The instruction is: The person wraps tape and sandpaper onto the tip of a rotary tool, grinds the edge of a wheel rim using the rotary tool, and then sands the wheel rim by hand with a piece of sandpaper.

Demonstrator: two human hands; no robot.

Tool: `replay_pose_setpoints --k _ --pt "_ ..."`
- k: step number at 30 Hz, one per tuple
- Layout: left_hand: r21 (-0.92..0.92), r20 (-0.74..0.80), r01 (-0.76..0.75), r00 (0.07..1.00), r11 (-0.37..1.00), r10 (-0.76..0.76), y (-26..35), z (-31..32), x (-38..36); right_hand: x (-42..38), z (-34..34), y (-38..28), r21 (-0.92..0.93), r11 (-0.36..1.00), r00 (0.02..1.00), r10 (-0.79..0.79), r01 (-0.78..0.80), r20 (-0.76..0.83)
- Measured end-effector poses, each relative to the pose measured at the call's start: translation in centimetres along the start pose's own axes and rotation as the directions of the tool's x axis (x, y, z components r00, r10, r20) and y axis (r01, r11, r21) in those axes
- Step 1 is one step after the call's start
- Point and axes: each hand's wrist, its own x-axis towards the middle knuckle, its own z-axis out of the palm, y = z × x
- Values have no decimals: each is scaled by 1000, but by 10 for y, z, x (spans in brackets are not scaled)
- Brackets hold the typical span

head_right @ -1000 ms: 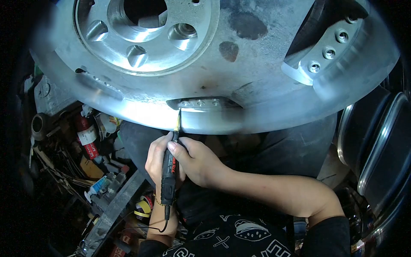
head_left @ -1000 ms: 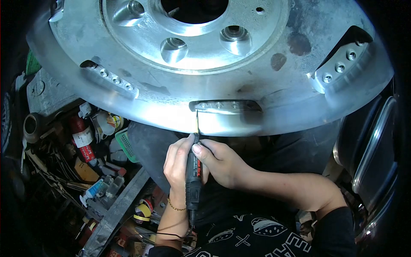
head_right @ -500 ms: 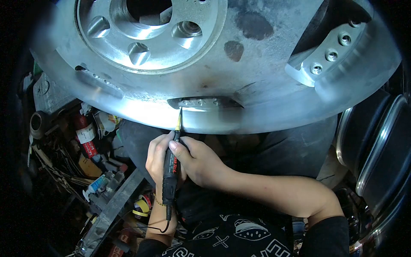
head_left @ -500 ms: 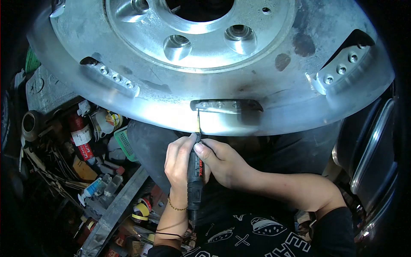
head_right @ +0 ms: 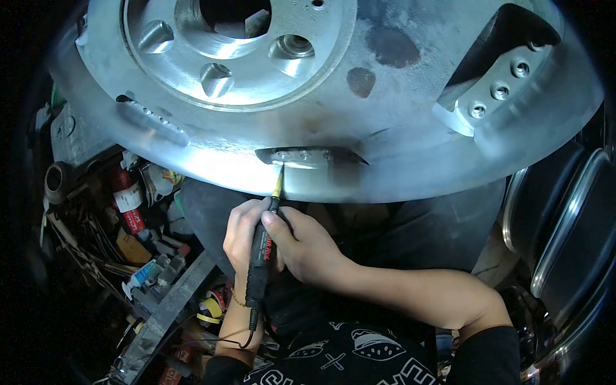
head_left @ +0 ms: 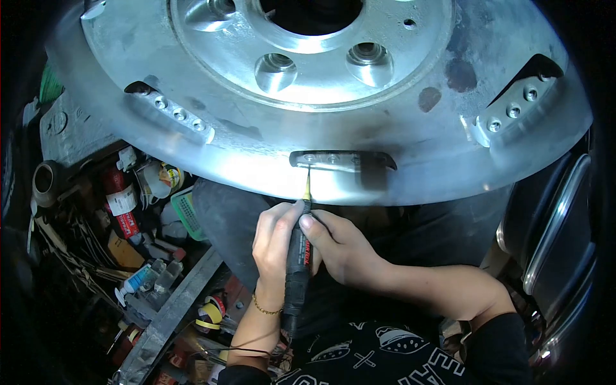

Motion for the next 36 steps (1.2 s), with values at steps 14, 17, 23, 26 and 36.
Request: replay_pose_setpoints --k 14,17,23,26,36 --pt "71 -25 34 999 997 -32 -6 -6 -11 14 11 8 -134 991 1000 -18 16 -17" --pt "81 -26 55 998 995 -53 -5 -7 -12 13 10 4 -94 994 999 52 -51 13" --pt "28 7 53 999 998 -54 -2 -9 -8 14 7 10 -91 995 999 31 -30 12" --pt "41 -5 49 999 998 -48 -2 -9 -10 15 9 11 -61 998 1000 25 -25 6" --pt "46 -3 43 999 998 -43 -2 -8 -11 15 6 18 -81 996 999 -36 37 9"
